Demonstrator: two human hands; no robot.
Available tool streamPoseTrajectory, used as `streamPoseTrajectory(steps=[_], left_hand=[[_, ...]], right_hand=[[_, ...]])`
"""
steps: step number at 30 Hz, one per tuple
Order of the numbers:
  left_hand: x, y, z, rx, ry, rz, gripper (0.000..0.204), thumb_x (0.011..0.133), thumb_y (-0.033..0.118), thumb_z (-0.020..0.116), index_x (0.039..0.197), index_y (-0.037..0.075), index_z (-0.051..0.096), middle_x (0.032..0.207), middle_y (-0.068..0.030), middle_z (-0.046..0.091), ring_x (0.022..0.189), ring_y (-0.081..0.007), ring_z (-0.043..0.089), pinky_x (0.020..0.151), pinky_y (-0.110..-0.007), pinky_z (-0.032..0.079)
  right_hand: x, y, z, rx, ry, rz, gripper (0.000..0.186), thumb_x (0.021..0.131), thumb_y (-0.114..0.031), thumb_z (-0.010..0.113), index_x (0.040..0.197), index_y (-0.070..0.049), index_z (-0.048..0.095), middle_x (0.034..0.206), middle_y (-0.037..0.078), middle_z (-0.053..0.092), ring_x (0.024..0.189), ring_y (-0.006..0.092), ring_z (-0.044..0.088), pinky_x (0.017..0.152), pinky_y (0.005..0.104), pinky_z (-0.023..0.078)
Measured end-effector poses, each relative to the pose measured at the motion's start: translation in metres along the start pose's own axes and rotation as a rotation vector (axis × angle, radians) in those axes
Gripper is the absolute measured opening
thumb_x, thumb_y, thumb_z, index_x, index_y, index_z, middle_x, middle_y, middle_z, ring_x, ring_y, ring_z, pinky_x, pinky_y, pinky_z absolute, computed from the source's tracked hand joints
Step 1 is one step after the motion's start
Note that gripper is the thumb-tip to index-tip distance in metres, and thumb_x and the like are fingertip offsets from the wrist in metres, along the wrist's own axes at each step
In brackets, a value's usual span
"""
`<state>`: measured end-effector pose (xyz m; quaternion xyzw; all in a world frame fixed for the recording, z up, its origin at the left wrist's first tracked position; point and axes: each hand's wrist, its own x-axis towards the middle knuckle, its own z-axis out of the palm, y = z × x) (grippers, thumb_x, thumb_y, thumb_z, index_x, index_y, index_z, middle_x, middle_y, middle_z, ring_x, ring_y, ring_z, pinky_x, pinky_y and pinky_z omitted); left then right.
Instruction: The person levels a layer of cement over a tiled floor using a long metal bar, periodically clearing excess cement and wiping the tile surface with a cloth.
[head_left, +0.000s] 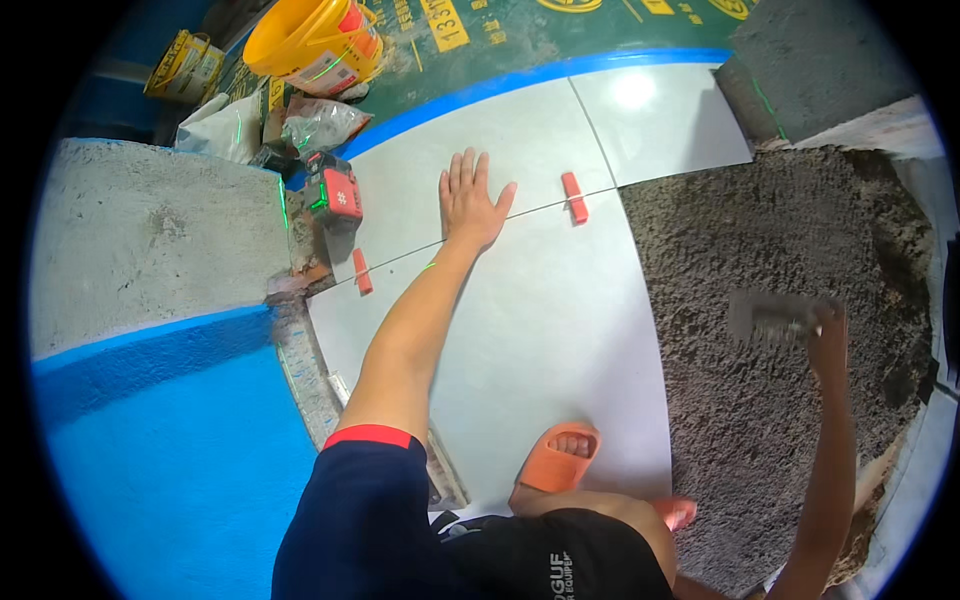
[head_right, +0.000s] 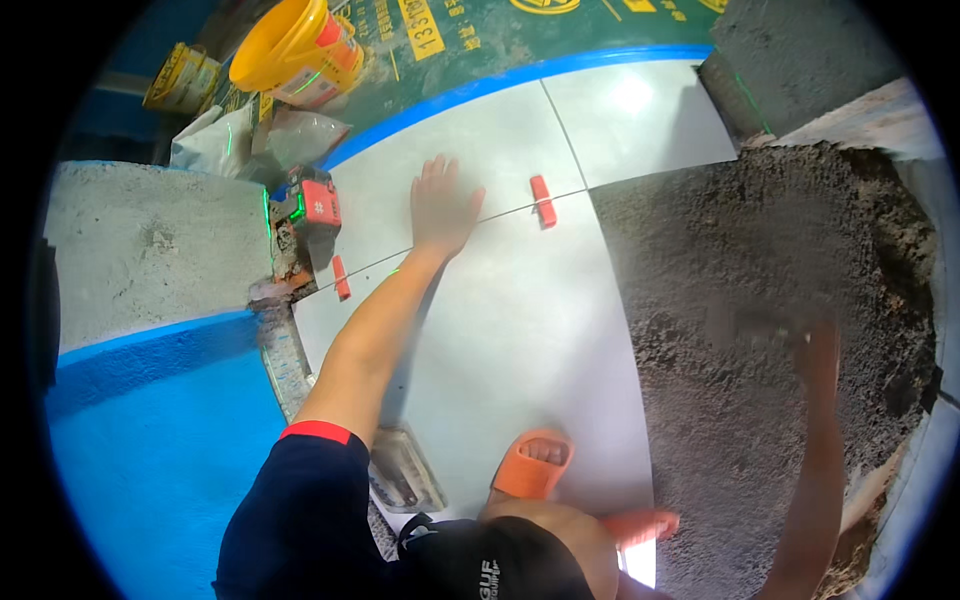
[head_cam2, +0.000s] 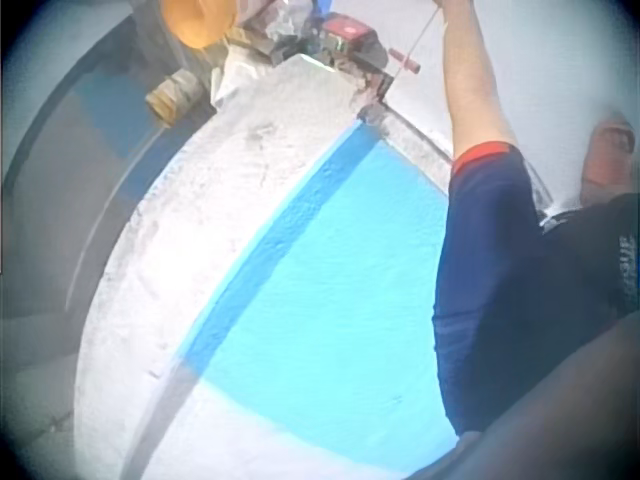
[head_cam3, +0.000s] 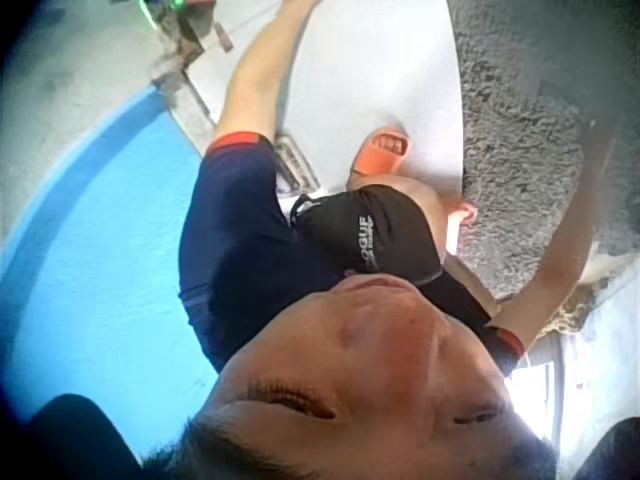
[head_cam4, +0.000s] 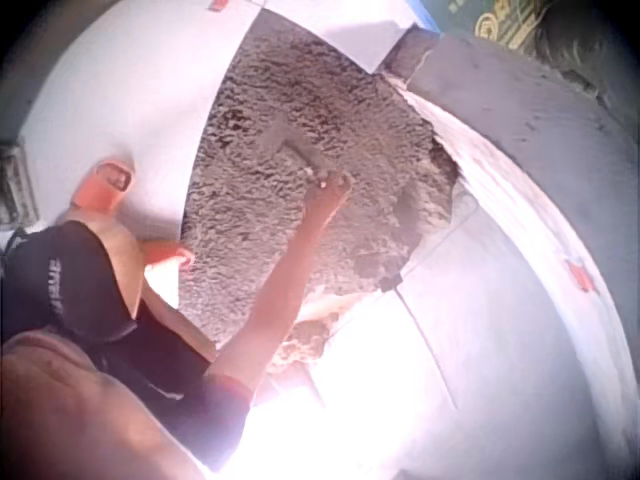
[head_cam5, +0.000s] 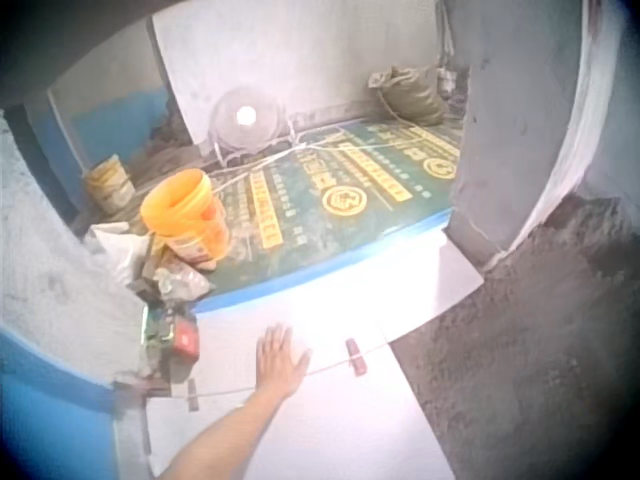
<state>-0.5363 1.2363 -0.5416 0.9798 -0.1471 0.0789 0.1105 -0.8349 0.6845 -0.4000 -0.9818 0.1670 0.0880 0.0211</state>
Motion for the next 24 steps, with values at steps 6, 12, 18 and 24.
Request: streamPoseTrajectory(steps=[6, 12, 18, 24], left_hand=[[0.003, -0.008, 0.021, 0.011, 0.028, -0.018, 0.064, 0.096, 0.045, 0.051, 0.146, 0.007, 0.040, 0.155, -0.0148, 0.033, 0.146, -0.0314, 0.024, 0.120, -0.048, 0.015], [-0.028, -0.035, 0.018, 0.001, 0.071, -0.014, 0.059, 0.097, 0.041, 0.052, 0.144, 0.008, 0.042, 0.152, -0.0174, 0.035, 0.144, -0.0335, 0.027, 0.119, -0.051, 0.017], [0.012, 0.001, 0.030, -0.012, 0.062, 0.028, 0.060, 0.098, 0.041, 0.051, 0.144, 0.004, 0.041, 0.151, -0.0211, 0.035, 0.144, -0.0354, 0.027, 0.117, -0.053, 0.017], [0.046, 0.057, 0.061, -0.010, 0.089, -0.104, 0.063, 0.097, 0.046, 0.052, 0.144, 0.006, 0.041, 0.152, -0.0182, 0.035, 0.145, -0.0340, 0.025, 0.118, -0.053, 0.015]], right_hand=[[0.076, -0.037, 0.014, -0.199, -0.176, 0.048, 0.042, 0.089, -0.003, 0.062, 0.130, -0.003, 0.054, 0.142, 0.020, 0.045, 0.132, 0.0408, 0.042, 0.108, 0.0492, 0.040], [0.076, -0.035, 0.024, -0.426, -0.176, -0.017, 0.059, 0.089, -0.005, 0.063, 0.145, -0.010, 0.043, 0.154, 0.016, 0.030, 0.138, 0.0415, 0.033, 0.114, 0.0549, 0.034], [0.076, -0.006, 0.031, -0.248, -0.030, -0.345, 0.067, 0.078, -0.005, 0.069, 0.140, -0.014, 0.044, 0.142, 0.018, 0.039, 0.135, 0.0403, 0.036, 0.117, 0.0546, 0.027], [0.061, 0.035, 0.065, 0.570, 0.077, 0.441, 0.085, 0.086, -0.015, 0.070, 0.154, -0.014, 0.019, 0.155, 0.013, 0.022, 0.141, 0.0378, 0.031, 0.116, 0.0497, 0.032]])
